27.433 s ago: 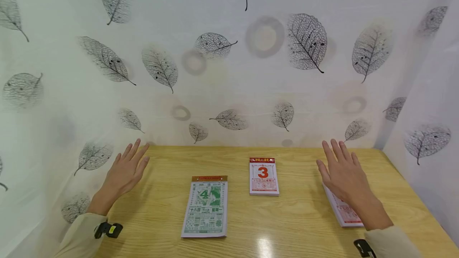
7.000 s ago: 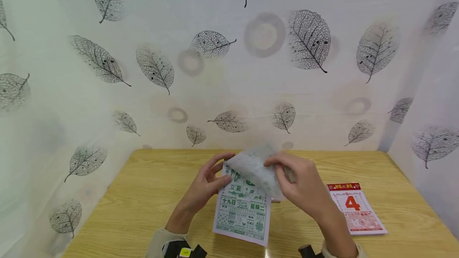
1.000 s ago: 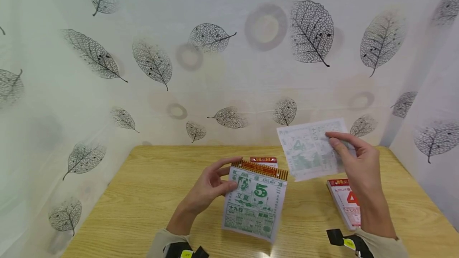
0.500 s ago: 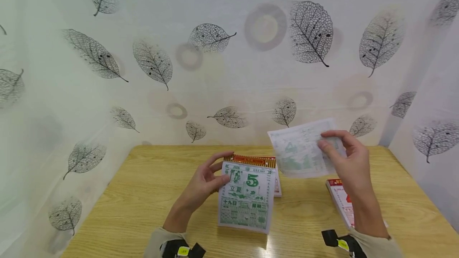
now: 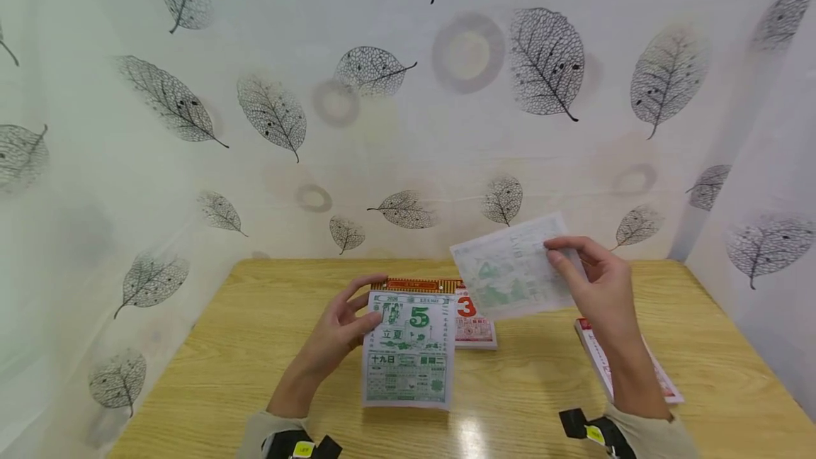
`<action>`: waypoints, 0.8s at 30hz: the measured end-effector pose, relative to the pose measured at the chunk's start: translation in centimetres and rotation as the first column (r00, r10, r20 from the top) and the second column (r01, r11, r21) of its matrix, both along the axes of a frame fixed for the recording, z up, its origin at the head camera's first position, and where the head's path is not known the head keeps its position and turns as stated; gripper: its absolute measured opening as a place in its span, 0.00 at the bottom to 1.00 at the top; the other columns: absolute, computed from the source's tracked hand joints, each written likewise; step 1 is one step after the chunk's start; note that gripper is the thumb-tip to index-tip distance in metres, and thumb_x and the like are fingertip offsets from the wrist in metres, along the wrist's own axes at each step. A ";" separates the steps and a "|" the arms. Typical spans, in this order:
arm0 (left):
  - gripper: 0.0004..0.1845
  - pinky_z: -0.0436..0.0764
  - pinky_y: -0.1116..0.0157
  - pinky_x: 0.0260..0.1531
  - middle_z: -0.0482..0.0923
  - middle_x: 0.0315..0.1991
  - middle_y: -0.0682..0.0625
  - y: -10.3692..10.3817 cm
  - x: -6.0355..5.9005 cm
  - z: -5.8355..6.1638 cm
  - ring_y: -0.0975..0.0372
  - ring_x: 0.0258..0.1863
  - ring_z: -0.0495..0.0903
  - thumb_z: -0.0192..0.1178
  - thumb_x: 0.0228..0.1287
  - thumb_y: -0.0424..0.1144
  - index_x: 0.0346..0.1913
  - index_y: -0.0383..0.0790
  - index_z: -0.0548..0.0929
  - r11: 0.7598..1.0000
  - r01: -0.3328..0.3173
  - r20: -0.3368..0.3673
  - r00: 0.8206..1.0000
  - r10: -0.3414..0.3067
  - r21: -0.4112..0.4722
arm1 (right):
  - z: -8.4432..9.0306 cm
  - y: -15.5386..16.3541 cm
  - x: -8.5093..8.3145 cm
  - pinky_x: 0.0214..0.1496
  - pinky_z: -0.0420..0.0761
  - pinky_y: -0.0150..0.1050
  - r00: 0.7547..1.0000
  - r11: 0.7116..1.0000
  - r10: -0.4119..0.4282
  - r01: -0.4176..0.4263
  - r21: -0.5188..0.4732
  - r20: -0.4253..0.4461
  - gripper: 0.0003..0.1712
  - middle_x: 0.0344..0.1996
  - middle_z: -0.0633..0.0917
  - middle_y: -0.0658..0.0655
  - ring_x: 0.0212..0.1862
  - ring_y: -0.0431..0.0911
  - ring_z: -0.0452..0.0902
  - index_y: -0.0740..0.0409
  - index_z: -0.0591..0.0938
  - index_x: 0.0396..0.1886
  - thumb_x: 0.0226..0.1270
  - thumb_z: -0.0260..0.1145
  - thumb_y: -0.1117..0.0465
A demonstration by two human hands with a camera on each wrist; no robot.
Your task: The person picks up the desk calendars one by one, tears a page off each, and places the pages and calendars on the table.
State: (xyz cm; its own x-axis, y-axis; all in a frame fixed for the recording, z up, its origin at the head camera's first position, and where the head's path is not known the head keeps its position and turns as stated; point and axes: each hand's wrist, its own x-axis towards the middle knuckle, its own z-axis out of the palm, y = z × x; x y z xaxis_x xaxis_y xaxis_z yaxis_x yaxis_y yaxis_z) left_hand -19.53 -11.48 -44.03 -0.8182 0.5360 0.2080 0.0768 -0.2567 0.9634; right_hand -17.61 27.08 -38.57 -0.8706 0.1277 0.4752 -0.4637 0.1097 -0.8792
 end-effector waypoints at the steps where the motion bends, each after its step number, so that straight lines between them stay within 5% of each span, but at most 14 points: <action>1: 0.30 0.89 0.60 0.42 0.73 0.63 0.36 -0.3 0.0 -0.1 0.52 0.48 0.86 0.57 0.76 0.30 0.77 0.41 0.63 1.000 -0.008 0.006 1.000 0.008 0.000 | 0.0 -0.2 0.0 0.36 0.84 0.26 1.000 1.000 0.006 -0.006 0.004 -0.004 0.12 0.52 0.82 0.56 0.44 0.38 0.85 0.77 0.81 0.50 0.71 0.65 0.74; 11: 0.31 0.89 0.59 0.41 0.75 0.61 0.36 -3.2 -0.1 -0.4 0.53 0.47 0.86 0.57 0.75 0.28 0.76 0.38 0.62 0.997 -0.072 0.032 0.997 0.073 -0.028 | -0.3 -1.9 -0.1 0.30 0.85 0.30 1.000 1.000 0.004 -0.004 0.008 -0.001 0.11 0.50 0.83 0.56 0.43 0.40 0.87 0.70 0.83 0.50 0.69 0.67 0.73; 17: 0.29 0.88 0.60 0.41 0.76 0.59 0.39 -4.8 -0.5 -0.9 0.55 0.47 0.85 0.57 0.76 0.29 0.76 0.40 0.63 0.994 -0.102 0.052 0.993 0.104 -0.049 | -0.8 -3.9 -0.5 0.40 0.84 0.25 0.993 0.984 -0.104 0.111 0.138 -0.058 0.10 0.42 0.88 0.52 0.44 0.38 0.85 0.71 0.84 0.47 0.68 0.68 0.76; 24: 0.31 0.88 0.59 0.41 0.78 0.60 0.37 -6.1 -1.0 -1.7 0.53 0.48 0.85 0.59 0.75 0.28 0.76 0.40 0.64 0.987 -0.153 0.074 0.985 0.156 -0.053 | -1.4 -6.7 -0.7 0.49 0.83 0.26 0.985 0.983 -0.089 0.111 0.149 -0.150 0.09 0.41 0.87 0.57 0.47 0.37 0.85 0.71 0.85 0.45 0.67 0.66 0.79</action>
State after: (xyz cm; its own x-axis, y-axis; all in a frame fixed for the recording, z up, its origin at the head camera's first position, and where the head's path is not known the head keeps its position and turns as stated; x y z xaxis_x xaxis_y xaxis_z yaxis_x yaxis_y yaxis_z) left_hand -20.53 -17.60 -45.76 -0.9047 0.4095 0.1178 0.0362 -0.2017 0.9788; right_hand -18.29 20.34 -40.00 -0.7790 0.1253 0.6144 -0.5627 0.2925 -0.7732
